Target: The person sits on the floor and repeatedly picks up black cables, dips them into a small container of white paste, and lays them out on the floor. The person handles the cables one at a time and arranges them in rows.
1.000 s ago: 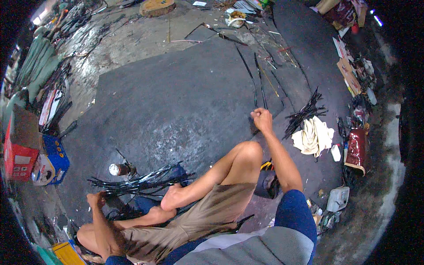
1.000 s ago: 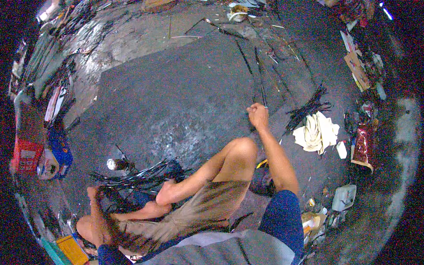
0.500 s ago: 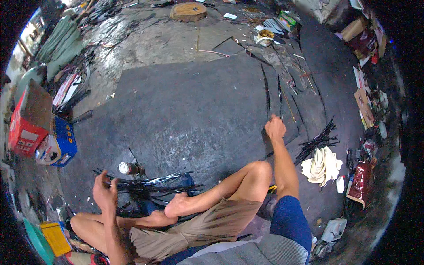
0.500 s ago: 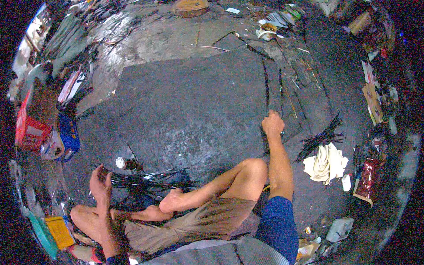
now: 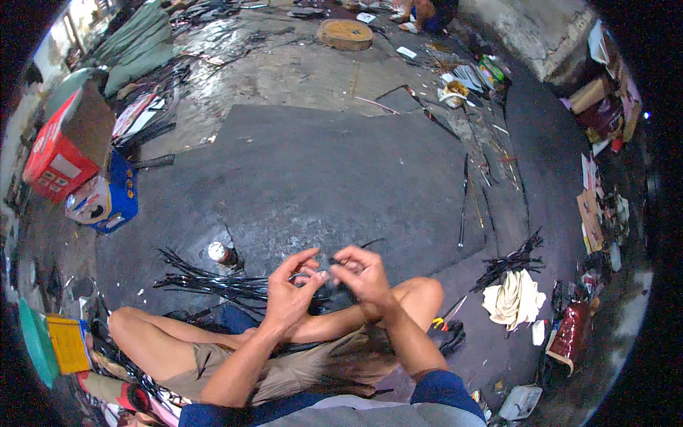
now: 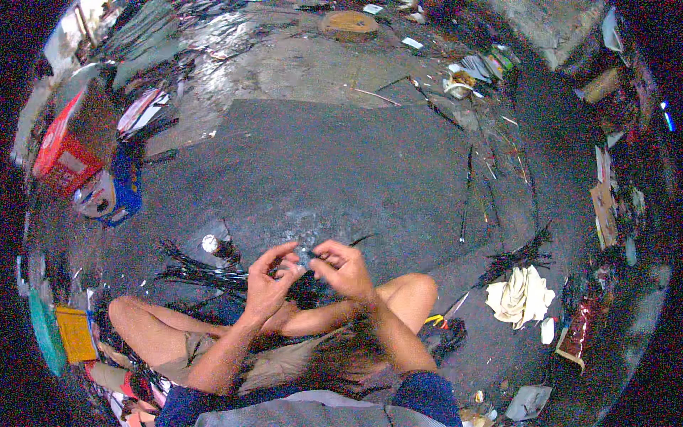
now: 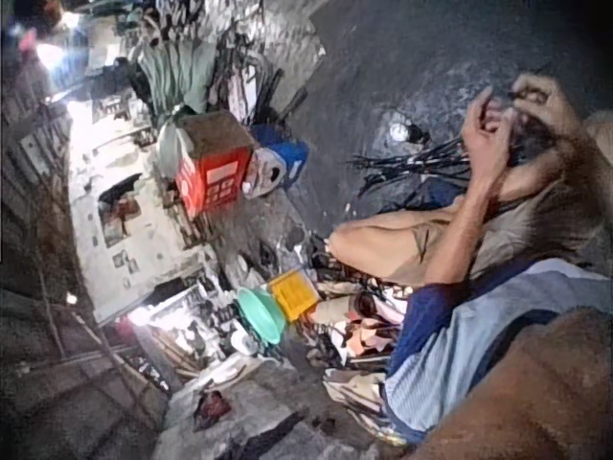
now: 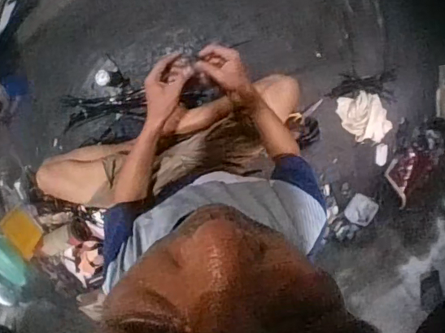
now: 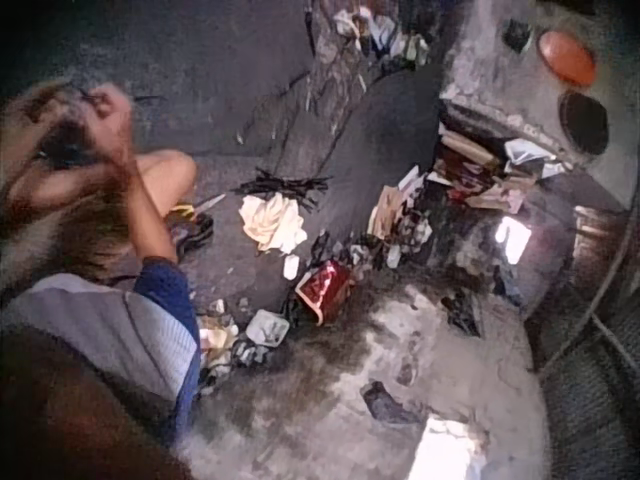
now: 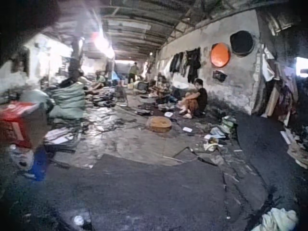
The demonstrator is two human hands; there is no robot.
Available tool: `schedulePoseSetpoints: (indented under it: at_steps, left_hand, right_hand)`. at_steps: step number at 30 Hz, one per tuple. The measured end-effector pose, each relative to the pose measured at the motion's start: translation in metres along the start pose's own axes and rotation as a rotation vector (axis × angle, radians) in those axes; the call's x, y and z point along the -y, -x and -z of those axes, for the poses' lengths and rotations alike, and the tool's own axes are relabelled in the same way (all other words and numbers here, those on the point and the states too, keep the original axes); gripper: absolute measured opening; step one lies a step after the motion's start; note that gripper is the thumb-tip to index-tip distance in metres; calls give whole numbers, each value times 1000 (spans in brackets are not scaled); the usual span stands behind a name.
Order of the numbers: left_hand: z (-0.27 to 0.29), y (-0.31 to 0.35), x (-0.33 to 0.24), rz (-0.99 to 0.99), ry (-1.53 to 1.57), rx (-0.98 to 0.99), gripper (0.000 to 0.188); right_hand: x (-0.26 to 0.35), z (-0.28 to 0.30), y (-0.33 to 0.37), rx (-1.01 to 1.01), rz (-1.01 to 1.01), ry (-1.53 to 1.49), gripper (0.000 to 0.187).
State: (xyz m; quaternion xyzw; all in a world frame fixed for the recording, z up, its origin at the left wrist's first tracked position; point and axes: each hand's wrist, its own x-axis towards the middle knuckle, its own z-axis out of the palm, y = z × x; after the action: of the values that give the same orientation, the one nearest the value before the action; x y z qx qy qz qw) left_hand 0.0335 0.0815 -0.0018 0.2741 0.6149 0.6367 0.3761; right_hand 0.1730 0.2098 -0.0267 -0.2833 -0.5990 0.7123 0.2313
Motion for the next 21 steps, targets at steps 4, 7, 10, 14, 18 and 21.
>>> schedulePoseSetpoints:
  at_steps: [4,7,10,14,18,21]
  left_hand:
    - [21,7,-6,-147,-190,-68,21]
    - [40,16,-7,-114,-146,-179,8]
    - [46,23,-16,76,48,-258,4]
    - [61,25,-2,174,238,-299,6]
    - [68,30,-7,199,396,-292,10]
    - [71,37,-10,158,767,-238,13]
  right_hand:
    - [-5,-48,7,27,108,109,14]
    - [25,-74,8,-1,274,445,21]
    - [39,-83,8,49,584,724,27]
    - [44,-99,8,58,570,681,25]
    - [51,-117,9,5,599,661,22]
    - [54,-128,8,-51,645,646,17]
